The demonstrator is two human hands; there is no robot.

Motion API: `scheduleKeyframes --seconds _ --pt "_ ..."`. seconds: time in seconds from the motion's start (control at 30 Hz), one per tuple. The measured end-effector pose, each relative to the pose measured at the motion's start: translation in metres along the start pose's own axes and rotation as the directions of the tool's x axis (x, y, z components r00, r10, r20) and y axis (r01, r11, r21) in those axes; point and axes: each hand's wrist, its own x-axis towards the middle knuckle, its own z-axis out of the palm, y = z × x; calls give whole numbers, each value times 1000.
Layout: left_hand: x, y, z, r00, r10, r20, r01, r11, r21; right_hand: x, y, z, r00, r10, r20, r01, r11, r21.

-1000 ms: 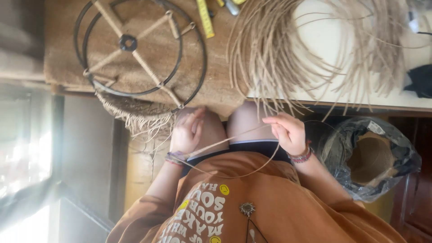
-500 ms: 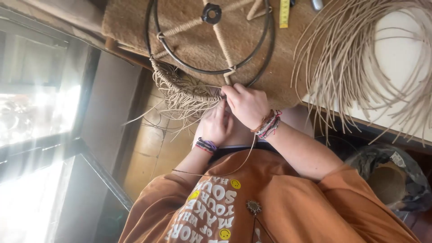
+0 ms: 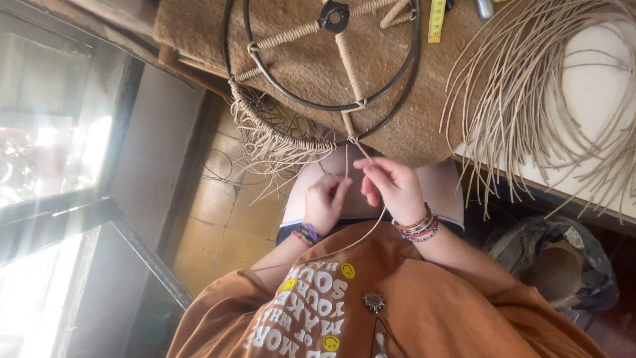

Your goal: Weaving natural fibers around a metal frame to create a decorative object.

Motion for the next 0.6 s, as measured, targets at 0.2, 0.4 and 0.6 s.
scheduleKeyframes --seconds 0.2,0.4,0.6 --pt "6 73 -44 918 350 186 -370 925 86 5 -19 -18 876 -195 442 421 756 -502" --pt "69 81 -47 978 123 167 -163 954 251 23 8 -1 633 -763 130 472 248 -846" --pt "91 84 -70 940 -30 340 156 924 -350 24 -2 -5 794 -607 31 487 605 -630"
